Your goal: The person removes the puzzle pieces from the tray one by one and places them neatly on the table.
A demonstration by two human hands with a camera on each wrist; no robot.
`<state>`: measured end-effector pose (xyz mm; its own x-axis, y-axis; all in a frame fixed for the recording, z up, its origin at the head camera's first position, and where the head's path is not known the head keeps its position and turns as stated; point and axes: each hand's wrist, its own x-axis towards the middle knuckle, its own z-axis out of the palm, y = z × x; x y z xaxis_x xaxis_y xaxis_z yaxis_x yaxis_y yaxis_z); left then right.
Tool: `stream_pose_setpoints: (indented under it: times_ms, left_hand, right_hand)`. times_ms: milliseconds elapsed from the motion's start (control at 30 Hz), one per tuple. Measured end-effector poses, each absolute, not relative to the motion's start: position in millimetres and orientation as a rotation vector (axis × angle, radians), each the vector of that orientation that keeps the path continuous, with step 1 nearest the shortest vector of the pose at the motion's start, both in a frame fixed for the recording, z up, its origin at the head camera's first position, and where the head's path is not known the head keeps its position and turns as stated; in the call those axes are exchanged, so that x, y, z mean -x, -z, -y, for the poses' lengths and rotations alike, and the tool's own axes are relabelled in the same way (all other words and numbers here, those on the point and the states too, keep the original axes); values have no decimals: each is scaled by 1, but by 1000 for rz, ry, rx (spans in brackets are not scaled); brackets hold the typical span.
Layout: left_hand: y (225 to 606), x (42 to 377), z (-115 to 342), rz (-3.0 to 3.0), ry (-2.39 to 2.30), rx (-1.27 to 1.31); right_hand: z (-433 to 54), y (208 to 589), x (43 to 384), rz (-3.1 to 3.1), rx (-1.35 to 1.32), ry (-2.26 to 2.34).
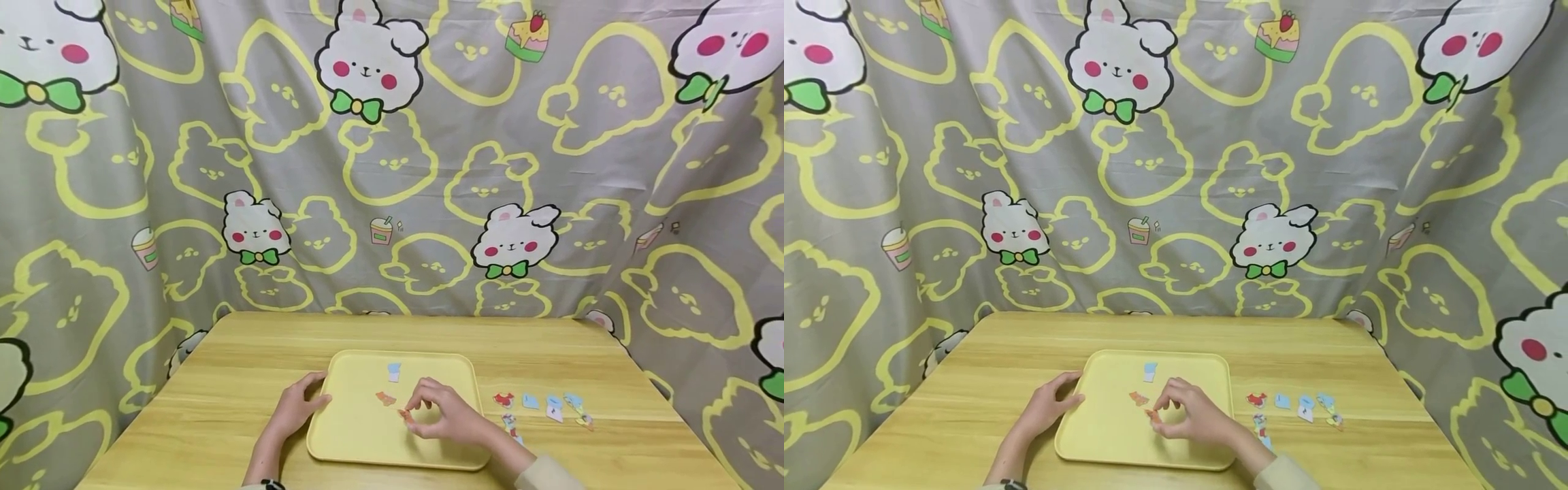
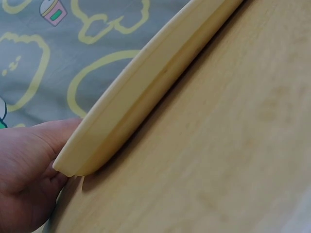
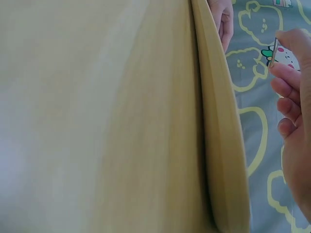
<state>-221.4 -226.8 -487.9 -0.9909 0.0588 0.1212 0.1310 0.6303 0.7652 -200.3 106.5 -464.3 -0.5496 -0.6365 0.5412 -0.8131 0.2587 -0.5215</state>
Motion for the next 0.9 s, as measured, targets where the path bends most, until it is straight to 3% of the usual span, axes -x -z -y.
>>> stream_pose_setpoints:
  times_ms: [900]
  left_hand:
    - [486,222,228,2796,1312,186]
  right_hand:
    - [-187,471,180,2329,-1156,-1081]
